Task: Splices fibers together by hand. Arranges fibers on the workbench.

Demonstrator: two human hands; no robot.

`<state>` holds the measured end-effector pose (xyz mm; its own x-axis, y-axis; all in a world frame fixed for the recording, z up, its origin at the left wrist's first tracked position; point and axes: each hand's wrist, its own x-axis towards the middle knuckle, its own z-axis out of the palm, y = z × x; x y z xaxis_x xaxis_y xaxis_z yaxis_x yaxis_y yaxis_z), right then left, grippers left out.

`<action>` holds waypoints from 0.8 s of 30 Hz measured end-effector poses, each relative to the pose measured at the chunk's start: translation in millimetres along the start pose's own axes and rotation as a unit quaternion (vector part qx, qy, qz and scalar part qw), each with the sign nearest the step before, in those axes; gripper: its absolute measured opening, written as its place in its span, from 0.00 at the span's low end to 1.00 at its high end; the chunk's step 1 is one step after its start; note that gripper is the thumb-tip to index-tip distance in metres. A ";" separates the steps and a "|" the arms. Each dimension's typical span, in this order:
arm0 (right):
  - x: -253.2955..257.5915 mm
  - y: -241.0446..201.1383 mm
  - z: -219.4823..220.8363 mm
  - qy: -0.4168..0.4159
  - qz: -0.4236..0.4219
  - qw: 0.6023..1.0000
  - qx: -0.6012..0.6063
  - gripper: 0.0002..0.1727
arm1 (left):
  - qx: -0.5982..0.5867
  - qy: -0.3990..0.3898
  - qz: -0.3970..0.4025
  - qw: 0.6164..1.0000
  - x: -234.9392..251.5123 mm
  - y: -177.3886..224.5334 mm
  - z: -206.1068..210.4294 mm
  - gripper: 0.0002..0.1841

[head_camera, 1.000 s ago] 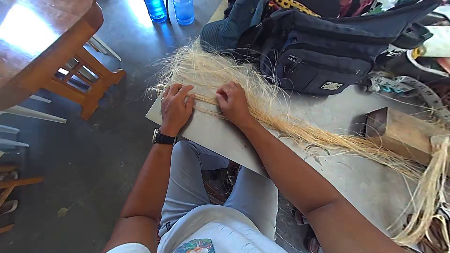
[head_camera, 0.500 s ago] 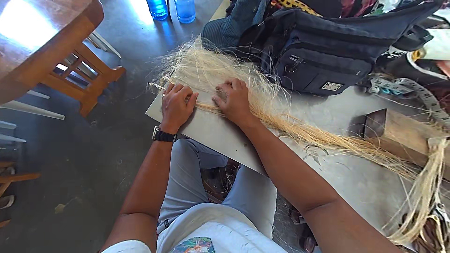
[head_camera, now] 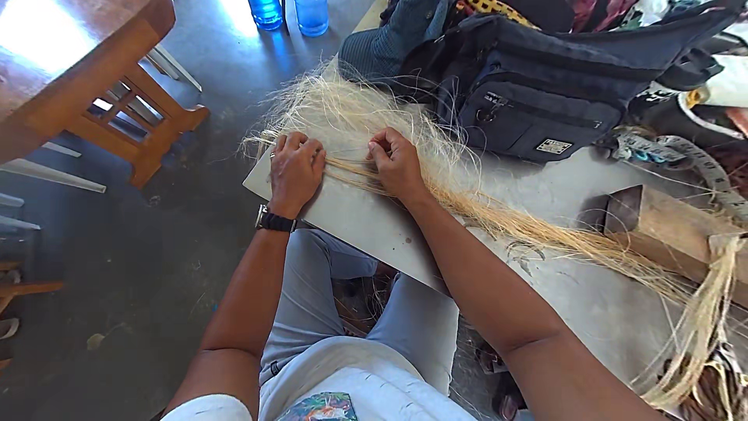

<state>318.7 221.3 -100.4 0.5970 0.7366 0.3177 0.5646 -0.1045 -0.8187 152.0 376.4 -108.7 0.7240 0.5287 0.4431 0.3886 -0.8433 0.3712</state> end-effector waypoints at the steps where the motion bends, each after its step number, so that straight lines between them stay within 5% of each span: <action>1: 0.1 0.3 0.1 0.000 0.001 1.000 0.001 0.09 | -0.008 0.008 0.000 1.000 -0.5 0.1 -0.3 0.13; 24: 1.6 2.1 -2.8 -0.041 0.003 0.999 0.011 0.12 | -0.029 0.007 0.023 0.999 -1.5 1.8 -5.2 0.12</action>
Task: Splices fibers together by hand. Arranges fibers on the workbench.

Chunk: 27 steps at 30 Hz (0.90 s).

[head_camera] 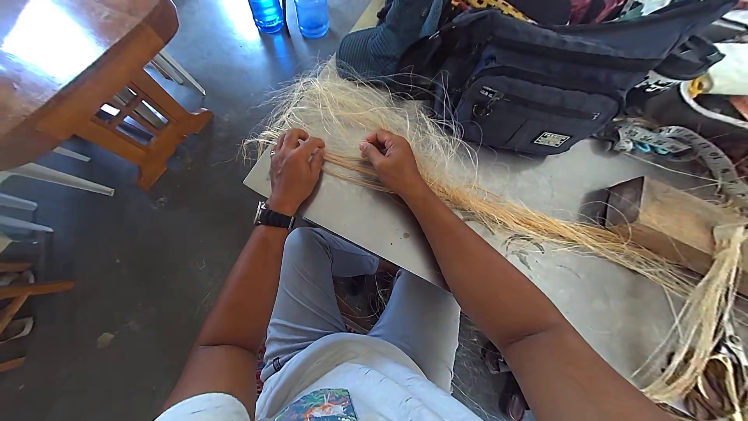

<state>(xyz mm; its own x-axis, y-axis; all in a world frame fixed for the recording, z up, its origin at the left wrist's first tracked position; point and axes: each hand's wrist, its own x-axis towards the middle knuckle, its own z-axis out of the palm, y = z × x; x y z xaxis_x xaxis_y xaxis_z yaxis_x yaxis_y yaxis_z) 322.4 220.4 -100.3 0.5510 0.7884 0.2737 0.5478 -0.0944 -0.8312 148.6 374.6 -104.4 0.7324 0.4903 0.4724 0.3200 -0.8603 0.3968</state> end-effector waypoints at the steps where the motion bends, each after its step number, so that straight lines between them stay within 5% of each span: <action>1: 0.0 0.0 0.1 0.000 0.001 1.000 0.002 0.12 | -0.001 0.005 0.002 1.000 -0.3 -0.7 0.6 0.14; 17: -0.3 1.0 -1.1 -0.021 -0.007 1.000 0.001 0.07 | -0.025 -0.011 0.029 0.999 -0.3 -0.4 0.2 0.09; 27: 0.2 0.5 -0.7 -0.008 -0.005 0.999 0.039 0.07 | -0.038 0.011 0.028 0.999 -0.5 -1.8 1.7 0.16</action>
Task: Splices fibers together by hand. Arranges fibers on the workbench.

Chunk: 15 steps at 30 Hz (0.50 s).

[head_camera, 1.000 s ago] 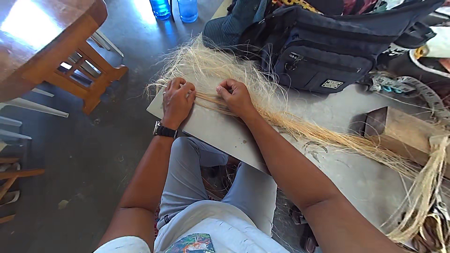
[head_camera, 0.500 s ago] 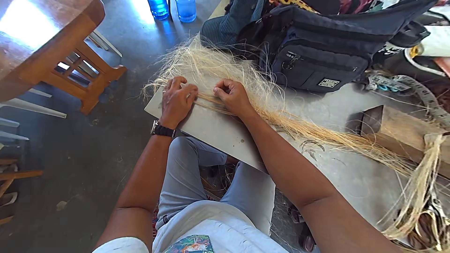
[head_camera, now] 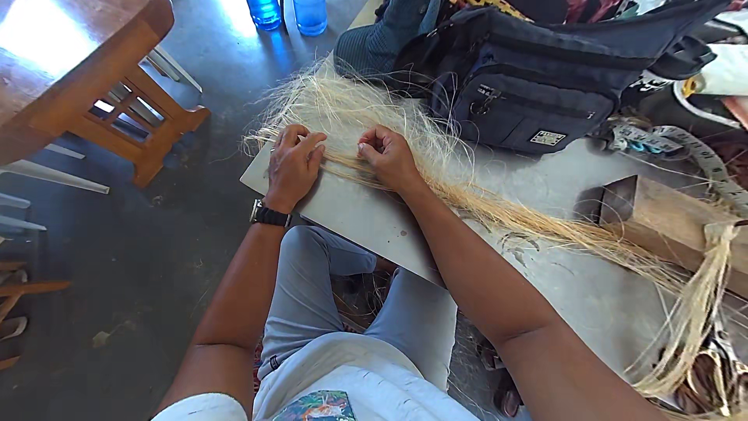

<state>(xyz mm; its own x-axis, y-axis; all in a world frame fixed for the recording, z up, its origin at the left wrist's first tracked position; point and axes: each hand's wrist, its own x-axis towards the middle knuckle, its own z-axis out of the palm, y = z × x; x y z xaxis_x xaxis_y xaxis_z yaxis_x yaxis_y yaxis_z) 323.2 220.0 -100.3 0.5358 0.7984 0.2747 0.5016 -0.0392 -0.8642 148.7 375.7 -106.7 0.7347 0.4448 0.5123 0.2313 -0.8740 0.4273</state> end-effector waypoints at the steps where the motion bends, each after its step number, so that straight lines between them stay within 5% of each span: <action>1: 0.0 -0.1 0.0 -0.001 0.000 1.000 0.003 0.07 | 0.008 -0.008 0.002 1.000 0.3 0.0 0.5 0.17; 8: 0.3 -1.8 -1.8 -0.001 0.009 1.000 0.024 0.07 | 0.028 -0.042 0.000 0.999 1.3 2.5 -1.2 0.12; 15: 0.8 -2.6 -2.0 0.006 0.008 0.999 0.046 0.07 | -0.020 0.052 0.001 0.998 -2.4 0.8 -1.3 0.12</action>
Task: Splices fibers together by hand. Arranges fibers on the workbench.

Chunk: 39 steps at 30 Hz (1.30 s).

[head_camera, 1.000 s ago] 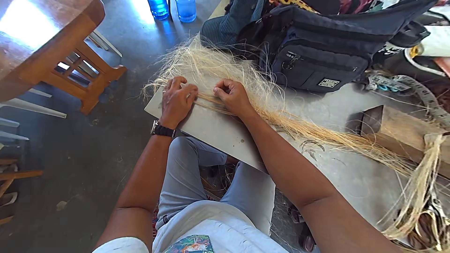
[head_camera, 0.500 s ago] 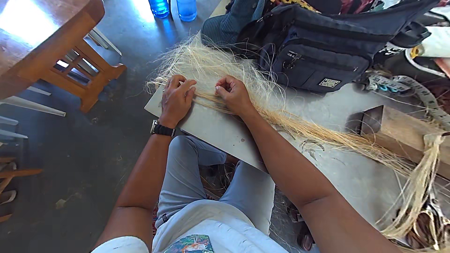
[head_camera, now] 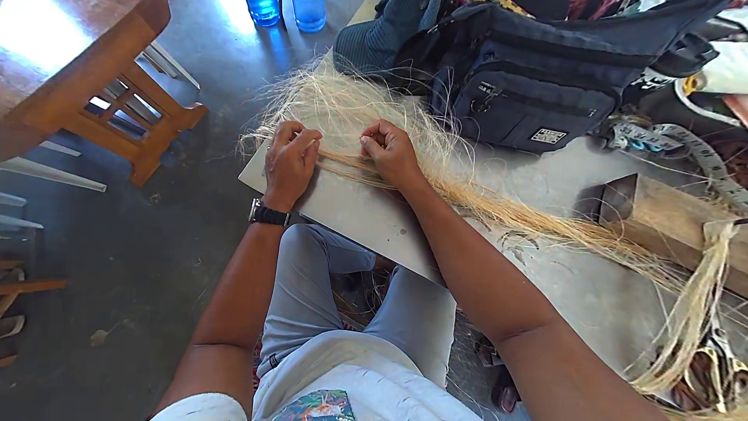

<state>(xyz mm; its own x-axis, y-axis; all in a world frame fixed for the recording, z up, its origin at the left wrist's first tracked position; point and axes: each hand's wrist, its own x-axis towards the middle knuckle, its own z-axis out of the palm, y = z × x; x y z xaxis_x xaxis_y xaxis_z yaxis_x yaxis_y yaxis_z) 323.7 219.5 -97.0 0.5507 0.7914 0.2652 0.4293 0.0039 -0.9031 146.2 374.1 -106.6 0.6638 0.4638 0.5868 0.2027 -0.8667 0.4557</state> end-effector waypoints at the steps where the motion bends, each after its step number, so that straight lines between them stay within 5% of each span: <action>1: -0.1 -0.2 -0.3 0.000 0.001 1.000 0.004 0.07 | -0.002 0.014 -0.004 1.000 -0.6 0.9 -0.6 0.13; 7: -0.2 -2.3 -0.8 0.018 0.014 0.999 0.031 0.05 | -0.007 0.108 -0.035 0.993 -2.1 1.9 -3.2 0.16; 11: 0.0 -3.7 -1.5 0.021 0.021 0.999 0.033 0.06 | -0.100 0.010 -0.130 0.986 -4.0 27.7 -11.5 0.15; 14: -1.3 -3.0 -0.5 0.021 0.025 0.999 0.038 0.06 | -0.254 -0.149 -0.286 0.912 -1.6 54.0 -13.4 0.17; 18: -1.6 -3.3 -2.2 0.022 0.019 0.998 0.057 0.06 | -0.401 -0.176 -0.375 0.817 0.9 70.4 -2.1 0.18; 35: -2.2 -6.0 -1.9 0.036 0.052 0.996 0.065 0.06 | -0.581 -0.083 -0.405 0.701 -4.6 59.7 -0.7 0.07; 39: -1.3 -4.8 -1.9 0.040 0.050 0.995 0.077 0.07 | -0.592 -0.109 -0.369 0.708 -9.5 56.6 -0.6 0.07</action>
